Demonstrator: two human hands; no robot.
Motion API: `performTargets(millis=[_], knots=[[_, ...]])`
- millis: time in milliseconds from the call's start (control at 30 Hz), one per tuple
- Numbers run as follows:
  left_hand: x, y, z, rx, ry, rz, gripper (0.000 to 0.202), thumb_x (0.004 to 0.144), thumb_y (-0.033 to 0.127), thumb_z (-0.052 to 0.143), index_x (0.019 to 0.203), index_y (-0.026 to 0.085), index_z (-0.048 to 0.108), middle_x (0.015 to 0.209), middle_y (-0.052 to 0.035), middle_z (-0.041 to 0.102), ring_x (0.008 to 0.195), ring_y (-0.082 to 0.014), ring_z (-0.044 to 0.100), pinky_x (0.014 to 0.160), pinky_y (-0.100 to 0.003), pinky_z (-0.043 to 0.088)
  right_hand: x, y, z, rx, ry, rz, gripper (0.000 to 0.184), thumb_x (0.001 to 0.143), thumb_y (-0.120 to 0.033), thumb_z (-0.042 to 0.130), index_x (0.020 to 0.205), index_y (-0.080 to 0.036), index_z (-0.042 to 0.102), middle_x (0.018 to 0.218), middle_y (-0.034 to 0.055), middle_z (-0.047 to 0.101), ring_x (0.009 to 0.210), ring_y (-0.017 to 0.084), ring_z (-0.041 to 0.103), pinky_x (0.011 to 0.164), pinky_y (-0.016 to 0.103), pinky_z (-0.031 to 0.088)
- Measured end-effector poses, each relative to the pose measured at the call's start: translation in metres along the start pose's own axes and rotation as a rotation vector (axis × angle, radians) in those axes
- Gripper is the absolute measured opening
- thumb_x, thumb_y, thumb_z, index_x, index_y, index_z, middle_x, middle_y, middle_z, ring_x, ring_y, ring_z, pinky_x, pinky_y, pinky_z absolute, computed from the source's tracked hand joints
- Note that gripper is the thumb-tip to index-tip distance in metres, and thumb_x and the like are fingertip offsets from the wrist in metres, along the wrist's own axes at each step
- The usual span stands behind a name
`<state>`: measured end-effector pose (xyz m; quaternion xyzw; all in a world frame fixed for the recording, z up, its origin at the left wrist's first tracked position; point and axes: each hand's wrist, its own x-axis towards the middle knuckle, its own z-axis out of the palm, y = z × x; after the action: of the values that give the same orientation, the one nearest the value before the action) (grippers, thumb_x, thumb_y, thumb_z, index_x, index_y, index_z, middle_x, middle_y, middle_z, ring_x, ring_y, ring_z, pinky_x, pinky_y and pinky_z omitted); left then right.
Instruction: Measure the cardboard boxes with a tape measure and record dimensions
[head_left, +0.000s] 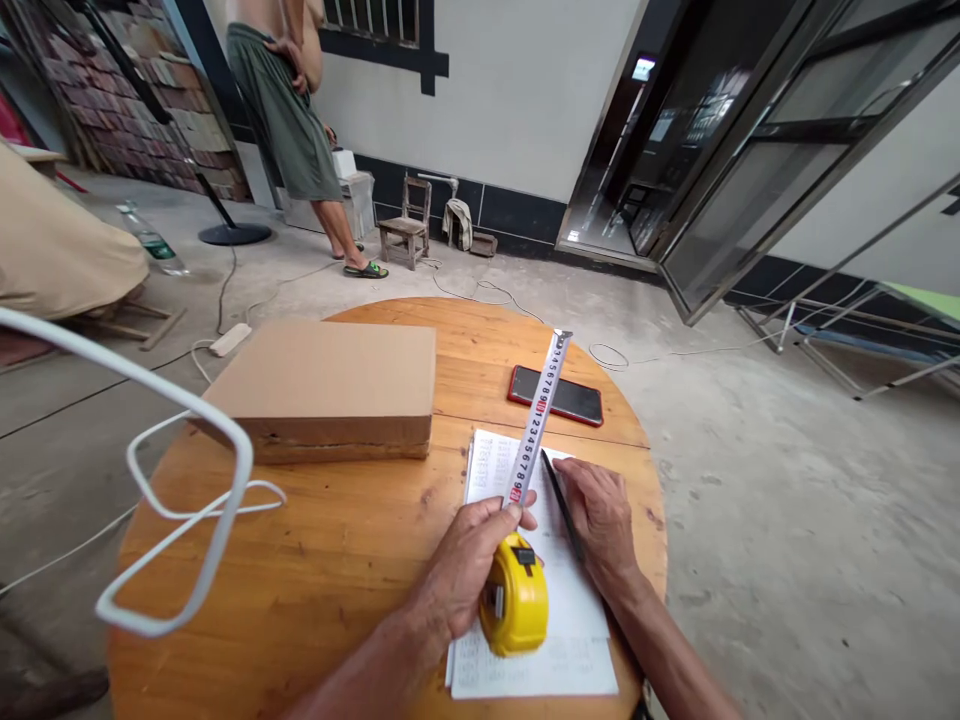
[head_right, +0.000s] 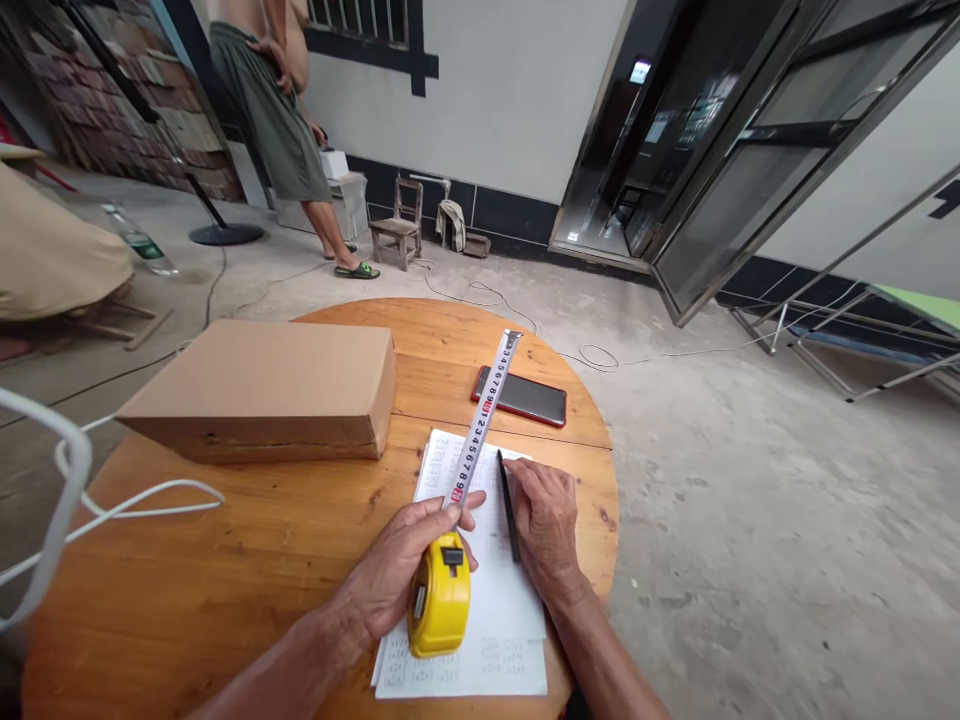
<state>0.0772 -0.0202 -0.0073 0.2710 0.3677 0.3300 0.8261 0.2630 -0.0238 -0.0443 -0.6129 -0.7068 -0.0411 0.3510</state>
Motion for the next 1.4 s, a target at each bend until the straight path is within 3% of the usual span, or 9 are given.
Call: performTargets(millis=[133, 267, 433, 500, 600, 767, 967, 1167, 1400], knots=[[0.0, 0.001, -0.001, 0.001, 0.003, 0.005, 0.024, 0.077, 0.036, 0.063, 0.072, 0.012, 0.062, 0.131, -0.0145, 0.056, 0.055, -0.01, 0.063, 0.051, -0.022, 0.043, -0.001, 0.001, 0.001, 0.042, 0.028, 0.025, 0.029, 0.087, -0.01, 0.041, 0.104, -0.021, 0.062, 0.095, 0.0056, 0.07, 0.091, 0.021, 0.062, 0.082, 0.038, 0.041], [-0.001, 0.005, 0.0, 0.002, -0.011, -0.014, 0.023, 0.079, 0.034, 0.062, 0.072, 0.012, 0.061, 0.12, -0.0152, 0.063, 0.054, -0.0092, 0.062, 0.05, -0.021, 0.043, 0.0, 0.002, -0.001, 0.129, 0.081, 0.153, 0.028, 0.088, -0.011, 0.039, 0.103, -0.021, 0.06, 0.096, 0.0055, 0.068, 0.089, 0.019, 0.061, 0.081, 0.037, 0.042], [-0.003, 0.008, 0.002, -0.033, -0.026, -0.049, 0.02, 0.082, 0.031, 0.06, 0.073, 0.013, 0.06, 0.087, -0.0112, 0.073, 0.052, -0.0091, 0.059, 0.048, -0.018, 0.041, 0.001, 0.001, -0.001, 0.209, 0.101, 0.21, 0.029, 0.086, -0.007, 0.037, 0.099, -0.021, 0.059, 0.094, 0.0049, 0.064, 0.088, 0.018, 0.059, 0.081, 0.037, 0.042], [-0.003, 0.009, 0.002, -0.035, -0.023, -0.071, 0.02, 0.083, 0.031, 0.06, 0.077, 0.013, 0.062, 0.07, -0.0079, 0.071, 0.048, -0.0087, 0.056, 0.047, -0.017, 0.04, 0.0, 0.002, 0.0, 0.248, 0.12, 0.208, 0.027, 0.084, -0.005, 0.037, 0.09, -0.021, 0.058, 0.096, 0.0048, 0.063, 0.092, 0.019, 0.058, 0.084, 0.037, 0.041], [-0.002, 0.009, 0.002, -0.018, -0.002, -0.095, 0.02, 0.082, 0.031, 0.06, 0.082, 0.012, 0.063, 0.06, -0.0064, 0.068, 0.045, -0.0083, 0.053, 0.045, -0.017, 0.038, -0.001, 0.002, 0.001, 0.296, 0.139, 0.223, 0.024, 0.082, -0.005, 0.036, 0.078, -0.021, 0.053, 0.097, 0.0042, 0.06, 0.094, 0.018, 0.057, 0.085, 0.037, 0.04], [-0.002, 0.011, -0.002, -0.08, -0.033, -0.128, 0.02, 0.085, 0.029, 0.055, 0.079, 0.012, 0.063, 0.057, -0.0063, 0.066, 0.042, -0.0092, 0.052, 0.042, -0.018, 0.037, -0.001, 0.002, 0.0, 0.354, 0.163, 0.236, 0.022, 0.08, -0.005, 0.036, 0.074, -0.021, 0.049, 0.097, 0.0035, 0.057, 0.092, 0.018, 0.055, 0.084, 0.035, 0.041], [-0.007, 0.018, -0.005, -0.245, -0.146, -0.085, 0.022, 0.087, 0.021, 0.049, 0.072, 0.012, 0.063, 0.08, -0.0128, 0.072, 0.046, -0.0096, 0.055, 0.046, -0.02, 0.042, 0.001, 0.0, -0.003, 0.321, 0.135, 0.237, 0.023, 0.083, -0.007, 0.036, 0.078, -0.022, 0.053, 0.096, 0.0037, 0.059, 0.093, 0.018, 0.057, 0.084, 0.034, 0.041], [0.0, 0.018, -0.011, -0.314, -0.02, -0.153, 0.021, 0.086, 0.018, 0.051, 0.07, 0.012, 0.063, 0.093, -0.012, 0.071, 0.05, -0.0107, 0.059, 0.048, -0.022, 0.046, 0.003, -0.002, -0.003, 0.259, 0.078, 0.216, 0.022, 0.08, -0.008, 0.04, 0.083, -0.021, 0.057, 0.089, 0.0026, 0.064, 0.087, 0.018, 0.059, 0.081, 0.034, 0.04], [0.006, 0.015, -0.014, -0.335, -0.034, -0.224, 0.019, 0.087, 0.019, 0.052, 0.078, 0.011, 0.066, 0.086, -0.0109, 0.071, 0.057, -0.0117, 0.063, 0.055, -0.022, 0.052, 0.003, -0.002, -0.002, 0.234, 0.048, 0.24, 0.023, 0.08, -0.009, 0.042, 0.085, -0.021, 0.06, 0.088, 0.0021, 0.067, 0.084, 0.018, 0.06, 0.08, 0.034, 0.04]])
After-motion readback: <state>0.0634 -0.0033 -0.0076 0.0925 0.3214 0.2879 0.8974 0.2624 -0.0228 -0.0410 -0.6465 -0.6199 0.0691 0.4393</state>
